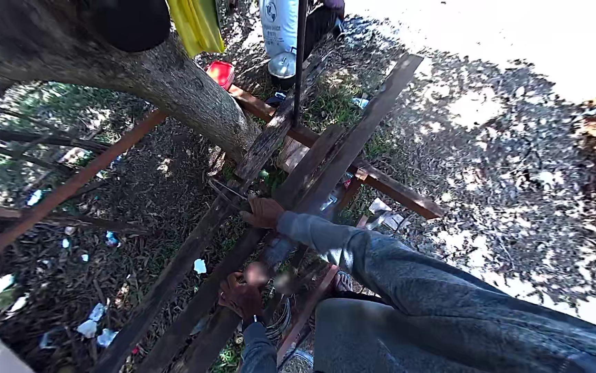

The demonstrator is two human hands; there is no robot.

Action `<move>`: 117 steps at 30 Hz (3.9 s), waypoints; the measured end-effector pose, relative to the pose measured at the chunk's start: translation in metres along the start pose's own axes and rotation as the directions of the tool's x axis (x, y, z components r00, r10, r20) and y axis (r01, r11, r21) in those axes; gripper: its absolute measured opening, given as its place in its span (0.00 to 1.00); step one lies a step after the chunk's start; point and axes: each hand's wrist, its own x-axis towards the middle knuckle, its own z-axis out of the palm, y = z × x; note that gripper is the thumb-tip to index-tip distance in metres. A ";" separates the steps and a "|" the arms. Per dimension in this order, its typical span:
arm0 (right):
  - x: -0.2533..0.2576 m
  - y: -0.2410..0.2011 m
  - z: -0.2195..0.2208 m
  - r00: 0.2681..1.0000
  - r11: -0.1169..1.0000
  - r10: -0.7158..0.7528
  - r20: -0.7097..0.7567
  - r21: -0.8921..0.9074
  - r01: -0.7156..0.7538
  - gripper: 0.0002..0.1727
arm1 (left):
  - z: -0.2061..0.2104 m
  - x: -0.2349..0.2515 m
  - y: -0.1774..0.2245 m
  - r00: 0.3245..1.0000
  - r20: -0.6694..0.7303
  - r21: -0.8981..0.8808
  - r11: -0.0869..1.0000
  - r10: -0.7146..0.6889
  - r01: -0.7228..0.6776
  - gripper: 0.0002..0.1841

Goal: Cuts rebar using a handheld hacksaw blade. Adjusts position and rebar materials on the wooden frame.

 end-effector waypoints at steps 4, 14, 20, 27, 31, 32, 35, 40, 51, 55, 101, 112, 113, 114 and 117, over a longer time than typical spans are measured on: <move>-0.050 -0.005 -0.006 0.994 0.934 0.044 -0.102 0.356 -0.004 0.27 | -0.005 -0.004 0.003 1.000 0.007 -0.010 1.000 0.010 -0.009 0.32; -0.221 0.065 0.042 0.987 0.819 -0.072 -0.145 0.556 0.141 0.21 | -0.020 -0.003 0.002 0.981 0.194 0.045 0.999 -0.033 0.025 0.39; -0.276 0.102 0.031 0.987 0.851 0.022 -0.157 0.521 0.064 0.24 | -0.030 0.000 0.009 0.952 0.286 0.118 0.990 -0.111 0.080 0.43; -0.316 0.151 0.015 0.913 0.827 0.197 -0.357 0.561 0.040 0.21 | -0.033 0.001 0.018 0.942 0.309 0.146 0.985 -0.129 0.087 0.41; -0.330 0.178 0.010 0.878 0.826 0.299 -0.373 0.562 -0.043 0.19 | -0.033 0.001 0.011 0.940 0.312 0.173 0.981 -0.140 0.088 0.42; -0.333 0.185 0.010 0.869 0.823 0.314 -0.382 0.566 -0.048 0.20 | -0.033 0.001 0.012 0.936 0.321 0.183 0.979 -0.144 0.088 0.43; -0.338 0.200 0.010 0.836 0.811 0.354 -0.420 0.582 -0.051 0.21 | -0.037 0.004 0.022 0.918 0.362 0.207 0.974 -0.161 0.089 0.44; -0.344 0.200 0.006 0.852 0.816 0.352 -0.388 0.573 -0.076 0.21 | -0.035 0.005 0.020 0.912 0.364 0.230 0.967 -0.189 0.109 0.42; -0.338 0.212 -0.005 0.920 0.847 0.329 -0.212 0.497 -0.188 0.26 | -0.030 0.001 0.021 0.938 0.306 0.145 0.982 -0.162 0.122 0.41; -0.335 0.215 -0.011 0.919 0.835 0.345 -0.193 0.510 -0.206 0.26 | -0.033 0.002 0.025 0.943 0.299 0.144 0.984 -0.144 0.104 0.41; -0.346 0.139 0.057 0.840 0.814 0.432 -0.330 0.543 -0.205 0.25 | -0.082 0.010 -0.112 0.907 0.393 0.076 0.988 -0.151 0.132 0.41; -0.349 0.116 0.055 0.818 0.838 0.482 -0.315 0.439 -0.324 0.25 | -0.072 -0.005 -0.123 0.955 0.277 0.033 0.995 -0.104 0.098 0.38; -0.352 0.115 0.054 0.808 0.836 0.491 -0.325 0.437 -0.332 0.24 | -0.069 -0.006 -0.122 0.956 0.278 0.031 0.995 -0.097 0.092 0.38; -0.357 0.116 0.053 0.800 0.832 0.495 -0.340 0.451 -0.323 0.23 | -0.069 -0.007 -0.118 0.955 0.284 0.029 0.996 -0.091 0.086 0.38; -0.382 0.120 0.058 0.778 0.799 0.501 -0.380 0.550 -0.246 0.19 | -0.072 -0.007 -0.112 0.954 0.296 -0.009 0.998 -0.056 0.061 0.37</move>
